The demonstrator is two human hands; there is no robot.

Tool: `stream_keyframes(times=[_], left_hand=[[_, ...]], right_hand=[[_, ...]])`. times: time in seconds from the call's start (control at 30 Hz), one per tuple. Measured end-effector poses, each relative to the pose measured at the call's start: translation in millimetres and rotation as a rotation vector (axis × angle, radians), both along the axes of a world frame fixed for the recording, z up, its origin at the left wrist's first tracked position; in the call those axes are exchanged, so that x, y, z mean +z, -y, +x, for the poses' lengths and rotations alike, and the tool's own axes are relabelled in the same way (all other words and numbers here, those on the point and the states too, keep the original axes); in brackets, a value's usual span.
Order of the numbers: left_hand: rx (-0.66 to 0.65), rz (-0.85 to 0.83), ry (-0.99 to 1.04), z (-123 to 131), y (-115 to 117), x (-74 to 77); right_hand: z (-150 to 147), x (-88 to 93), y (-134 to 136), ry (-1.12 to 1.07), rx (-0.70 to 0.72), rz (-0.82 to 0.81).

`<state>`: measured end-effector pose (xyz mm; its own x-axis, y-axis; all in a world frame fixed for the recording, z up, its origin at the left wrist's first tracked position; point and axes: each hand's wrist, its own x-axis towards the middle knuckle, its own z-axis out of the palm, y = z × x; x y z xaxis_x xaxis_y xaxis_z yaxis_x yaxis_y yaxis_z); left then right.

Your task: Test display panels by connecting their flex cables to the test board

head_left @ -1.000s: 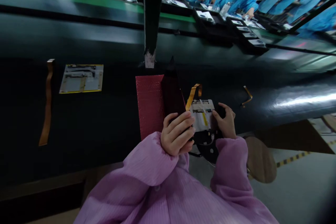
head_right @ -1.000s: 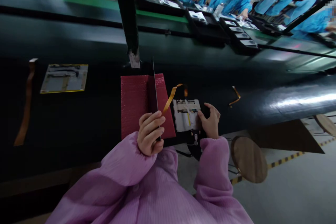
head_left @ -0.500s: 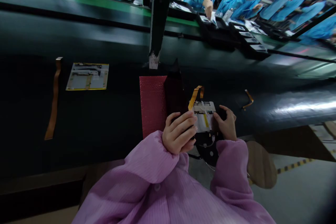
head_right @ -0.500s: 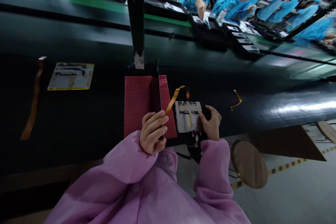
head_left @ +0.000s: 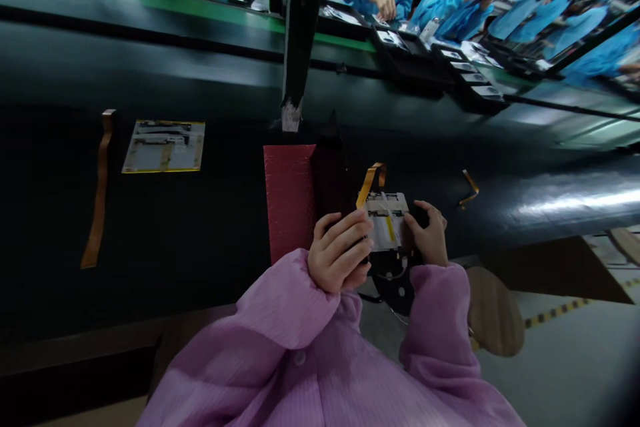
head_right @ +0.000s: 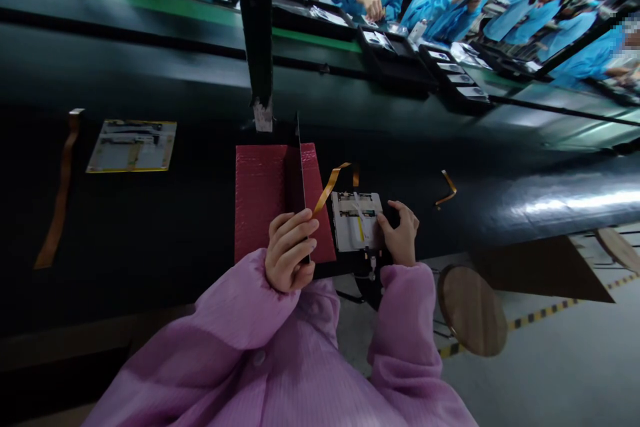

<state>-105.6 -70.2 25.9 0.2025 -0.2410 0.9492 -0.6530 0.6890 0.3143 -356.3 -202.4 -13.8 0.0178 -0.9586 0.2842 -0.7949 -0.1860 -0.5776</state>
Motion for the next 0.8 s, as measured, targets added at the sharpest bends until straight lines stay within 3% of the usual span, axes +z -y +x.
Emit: stream_keyframes(times=[0.8], left_hand=[[-0.002, 0.014, 0.016, 1.8, -0.8, -3.3]], right_hand=[[0.8, -1.7, -1.1, -0.001, 0.004, -0.026]])
